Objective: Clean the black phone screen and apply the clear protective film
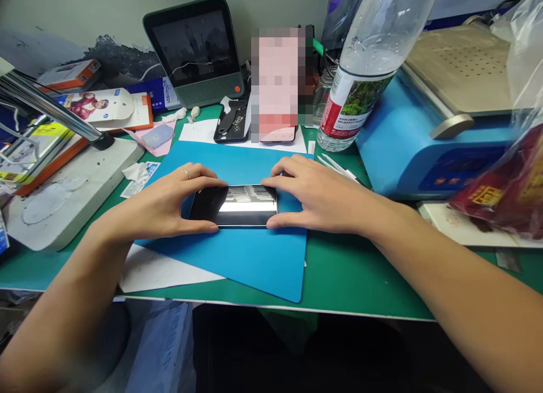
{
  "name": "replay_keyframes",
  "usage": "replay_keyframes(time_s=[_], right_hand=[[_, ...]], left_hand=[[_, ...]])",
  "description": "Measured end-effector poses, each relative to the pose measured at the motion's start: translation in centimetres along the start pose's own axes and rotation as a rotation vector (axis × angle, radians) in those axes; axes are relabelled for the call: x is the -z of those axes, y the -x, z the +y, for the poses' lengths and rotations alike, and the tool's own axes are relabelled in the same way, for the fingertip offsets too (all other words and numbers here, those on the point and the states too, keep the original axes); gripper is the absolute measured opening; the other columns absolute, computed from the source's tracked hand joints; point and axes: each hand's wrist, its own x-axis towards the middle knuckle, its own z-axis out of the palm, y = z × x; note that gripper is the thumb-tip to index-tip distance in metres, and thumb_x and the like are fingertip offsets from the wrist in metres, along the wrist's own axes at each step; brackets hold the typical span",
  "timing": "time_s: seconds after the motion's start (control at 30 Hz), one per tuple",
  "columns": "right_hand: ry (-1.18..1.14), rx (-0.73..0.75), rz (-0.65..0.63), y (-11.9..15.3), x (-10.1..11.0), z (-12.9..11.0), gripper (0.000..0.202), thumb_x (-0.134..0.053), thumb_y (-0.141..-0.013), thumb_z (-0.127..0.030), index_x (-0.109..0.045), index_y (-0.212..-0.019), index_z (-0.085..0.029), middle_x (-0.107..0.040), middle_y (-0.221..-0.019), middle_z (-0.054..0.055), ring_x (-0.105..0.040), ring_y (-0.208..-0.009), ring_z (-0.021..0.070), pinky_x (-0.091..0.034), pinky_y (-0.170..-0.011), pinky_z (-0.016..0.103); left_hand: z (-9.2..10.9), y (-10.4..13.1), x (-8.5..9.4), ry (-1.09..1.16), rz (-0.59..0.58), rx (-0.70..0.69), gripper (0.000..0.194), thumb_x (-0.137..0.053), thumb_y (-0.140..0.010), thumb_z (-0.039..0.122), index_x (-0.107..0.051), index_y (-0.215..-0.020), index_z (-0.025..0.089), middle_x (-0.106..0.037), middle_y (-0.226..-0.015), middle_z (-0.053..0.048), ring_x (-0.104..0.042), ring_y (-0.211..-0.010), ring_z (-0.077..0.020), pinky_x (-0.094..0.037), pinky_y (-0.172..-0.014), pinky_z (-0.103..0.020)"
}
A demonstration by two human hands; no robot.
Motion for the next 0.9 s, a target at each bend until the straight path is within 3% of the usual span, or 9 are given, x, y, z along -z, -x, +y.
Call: replay_keyframes(time_s=[0.53,0.6,0.77,0.83,0.9], right_hand=[[-0.025,-0.009,-0.004,0.0,-0.22,0.29,0.08,-0.069,-0.082,-0.077,-0.07,-0.14,-0.022,-0.068,-0.13,0.017,-0.063,-0.114,0.0386,-0.05,-0.096,0.052],[-0.043,-0.012,-0.002,-0.04,-0.15,0.35,0.083,-0.061,-0.085,-0.081,-0.07,-0.14,-0.021,-0.068,-0.129,0.018,-0.063,-0.114,0.0385,-0.05,-0.096,0.053],[-0.152,-0.011,0.014,-0.27,-0.25,0.66,0.092,-0.017,-0.098,-0.081,-0.072,-0.137,-0.018,-0.069,-0.123,0.019,-0.063,-0.11,0.0347,-0.049,-0.095,0.052],[-0.155,-0.014,0.033,-0.35,-0.43,0.7,0.091,-0.017,-0.098,-0.081,-0.073,-0.136,-0.02,-0.069,-0.122,0.018,-0.063,-0.109,0.0344,-0.049,-0.095,0.051],[-0.135,-0.015,0.037,-0.37,-0.59,0.67,0.087,-0.029,-0.096,-0.083,-0.072,-0.137,-0.02,-0.068,-0.123,0.018,-0.063,-0.109,0.0356,-0.049,-0.095,0.052]], left_hand=[[-0.37,0.0,-0.2,-0.063,0.038,-0.016,0.067,-0.075,-0.088,0.063,-0.065,-0.142,0.024,-0.063,-0.132,-0.011,-0.061,-0.118,-0.032,-0.054,-0.1,-0.045],[-0.3,-0.06,-0.11,-0.066,0.031,-0.013,0.068,-0.075,-0.088,0.063,-0.064,-0.143,0.024,-0.063,-0.132,-0.011,-0.061,-0.118,-0.0313,-0.054,-0.099,-0.044],[0.39,-0.33,0.15,-0.107,0.02,-0.037,0.075,-0.074,-0.085,0.069,-0.064,-0.14,0.019,-0.064,-0.129,-0.013,-0.063,-0.114,-0.0315,-0.054,-0.095,-0.044],[0.58,-0.41,0.14,-0.14,0.033,-0.052,0.078,-0.074,-0.084,0.073,-0.065,-0.137,0.016,-0.065,-0.127,-0.014,-0.064,-0.113,-0.0324,-0.054,-0.094,-0.045],[0.61,-0.44,0.05,-0.167,0.047,-0.057,0.073,-0.073,-0.086,0.07,-0.064,-0.136,0.017,-0.066,-0.126,-0.013,-0.064,-0.112,-0.0323,-0.054,-0.094,-0.045]])
